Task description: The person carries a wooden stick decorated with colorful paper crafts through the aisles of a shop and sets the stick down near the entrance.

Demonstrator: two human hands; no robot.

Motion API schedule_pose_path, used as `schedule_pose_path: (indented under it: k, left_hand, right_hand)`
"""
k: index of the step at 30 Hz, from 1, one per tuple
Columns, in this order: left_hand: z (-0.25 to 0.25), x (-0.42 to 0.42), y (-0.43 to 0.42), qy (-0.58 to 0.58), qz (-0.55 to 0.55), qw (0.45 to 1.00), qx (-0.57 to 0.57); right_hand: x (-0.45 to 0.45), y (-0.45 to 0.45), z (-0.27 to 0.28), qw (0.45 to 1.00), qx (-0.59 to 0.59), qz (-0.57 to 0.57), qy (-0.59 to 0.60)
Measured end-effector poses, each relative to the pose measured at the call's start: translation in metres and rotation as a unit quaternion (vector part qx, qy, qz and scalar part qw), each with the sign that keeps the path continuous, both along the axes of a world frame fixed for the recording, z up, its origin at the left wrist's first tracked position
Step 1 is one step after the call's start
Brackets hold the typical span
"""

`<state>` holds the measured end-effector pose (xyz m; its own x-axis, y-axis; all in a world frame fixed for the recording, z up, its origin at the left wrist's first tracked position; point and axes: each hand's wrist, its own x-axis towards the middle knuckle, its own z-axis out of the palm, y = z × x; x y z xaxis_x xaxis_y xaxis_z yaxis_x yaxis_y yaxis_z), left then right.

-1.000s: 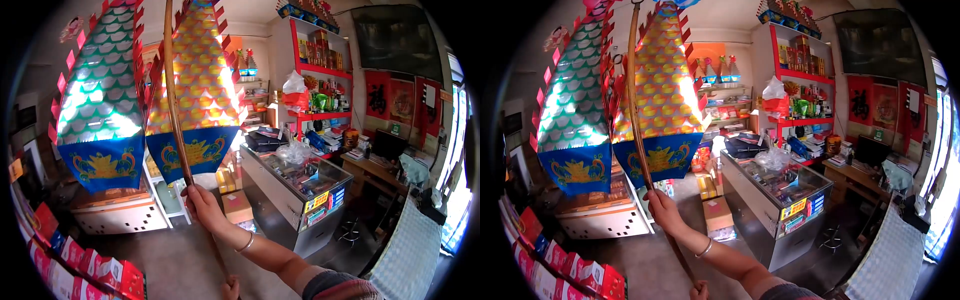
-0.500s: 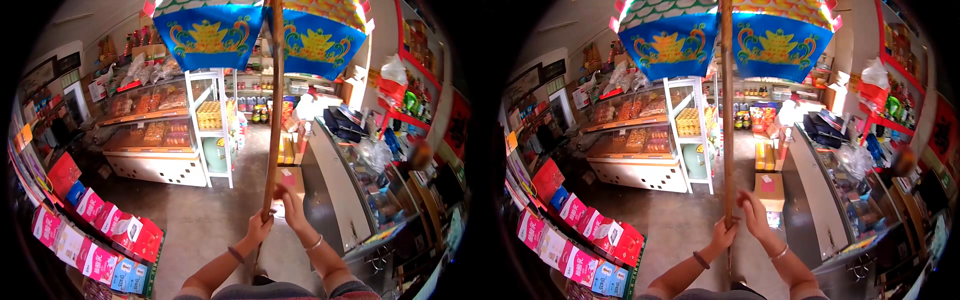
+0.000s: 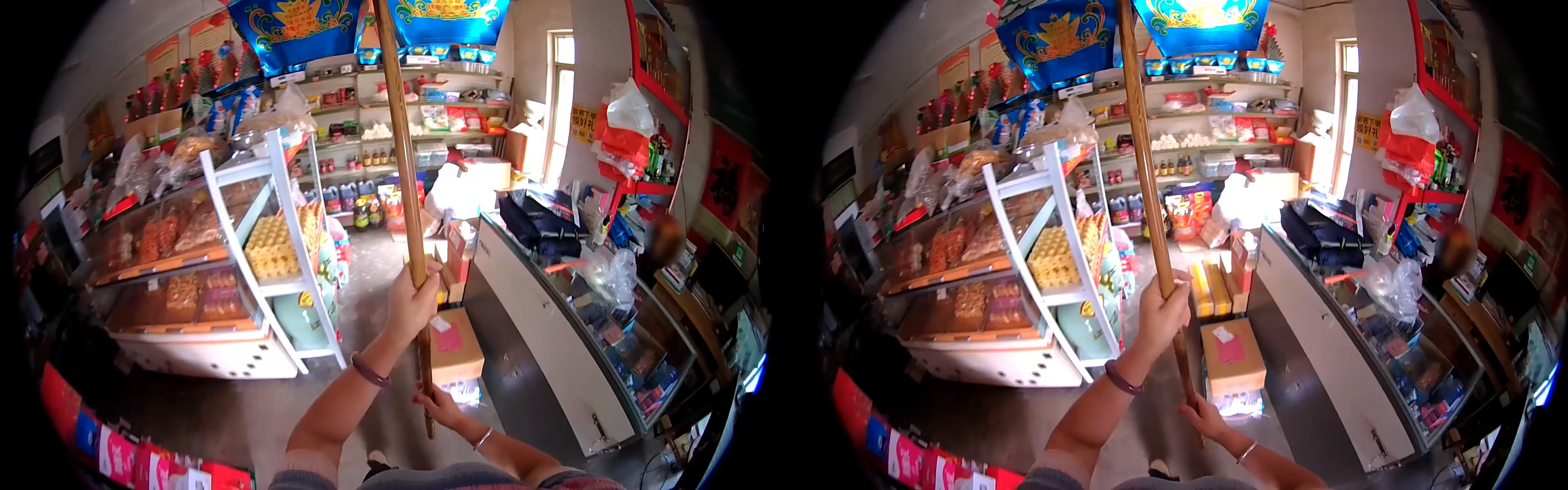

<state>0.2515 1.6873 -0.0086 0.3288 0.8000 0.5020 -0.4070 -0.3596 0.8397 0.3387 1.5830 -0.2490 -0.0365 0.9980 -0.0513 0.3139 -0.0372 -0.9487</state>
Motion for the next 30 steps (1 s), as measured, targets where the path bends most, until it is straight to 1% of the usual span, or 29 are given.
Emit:
schedule_pose_path:
  k: [1, 2, 3, 4, 8, 9, 12, 13, 14, 16, 17, 18, 20, 22, 23, 24, 27, 29, 30]
  left_hand:
    - [0.012, 0.0, 0.027, -0.003, -0.007, 1.0, 0.015]
    - [0.024, 0.0, 0.055, -0.003, -0.014, 1.0, 0.021]
    - [0.035, 0.001, 0.082, 0.001, -0.019, 0.999, 0.026]
    - [0.041, 0.002, 0.108, 0.008, -0.026, 0.999, 0.026]
    - [0.074, 0.015, 0.215, -0.017, -0.052, 0.998, 0.042]
    - [0.081, 0.018, 0.243, 0.005, -0.053, 0.996, 0.069]
    - [0.091, 0.036, 0.32, 0.014, -0.024, 0.996, 0.09]
    - [0.087, 0.043, 0.347, 0.009, -0.027, 0.992, 0.124]
    - [0.087, 0.049, 0.37, 0.01, -0.02, 0.993, 0.118]
    - [0.084, 0.061, 0.41, 0.046, 0.045, 0.991, 0.118]
    - [0.077, 0.064, 0.437, 0.062, 0.008, 0.992, 0.112]
    - [0.07, 0.072, 0.459, 0.027, 0.002, 0.99, 0.141]
    - [0.056, 0.084, 0.504, 0.02, -0.032, 0.99, 0.136]
    - [0.039, 0.095, 0.548, 0.048, 0.017, 0.988, 0.145]
    - [0.031, 0.095, 0.568, 0.046, 0.012, 0.986, 0.159]
    - [0.023, 0.1, 0.583, 0.023, 0.04, 0.988, 0.147]
    - [-0.021, 0.092, 0.636, 0.043, 0.085, 0.993, 0.064]
    - [-0.069, 0.091, 0.676, 0.043, 0.114, 0.993, 0.008]
    - [-0.098, 0.09, 0.696, 0.035, 0.111, 0.992, -0.049]
  right_hand:
    - [-0.003, 0.021, -0.016, 0.999, 0.027, -0.012, 0.034]
    - [-0.009, 0.042, -0.017, 0.996, 0.055, -0.021, 0.069]
    - [-0.009, 0.067, -0.017, 0.992, 0.067, -0.045, 0.094]
    - [-0.016, 0.085, -0.006, 0.987, 0.076, -0.071, 0.122]
    - [-0.016, 0.181, 0.004, 0.975, 0.139, -0.143, 0.097]
    - [-0.014, 0.206, 0.006, 0.971, 0.158, -0.157, 0.085]
    - [-0.005, 0.281, 0.021, 0.958, 0.208, -0.182, 0.078]
    - [-0.001, 0.308, 0.026, 0.954, 0.222, -0.182, 0.082]
    - [0.004, 0.335, 0.033, 0.956, 0.219, -0.172, 0.092]
    - [0.02, 0.384, 0.045, 0.954, 0.212, -0.177, 0.117]
    - [0.03, 0.412, 0.05, 0.95, 0.242, -0.181, 0.075]
    - [0.04, 0.437, 0.057, 0.948, 0.252, -0.177, 0.079]
    - [0.061, 0.487, 0.074, 0.944, 0.274, -0.163, 0.082]
    - [0.081, 0.544, 0.081, 0.942, 0.278, -0.167, 0.086]
    - [0.091, 0.567, 0.086, 0.943, 0.278, -0.166, 0.084]
    - [0.1, 0.592, 0.092, 0.943, 0.278, -0.166, 0.071]
    - [0.119, 0.66, 0.109, 0.936, 0.299, -0.178, 0.043]
    - [0.127, 0.709, 0.112, 0.919, 0.342, -0.19, 0.052]
    - [0.13, 0.734, 0.112, 0.91, 0.362, -0.194, 0.055]
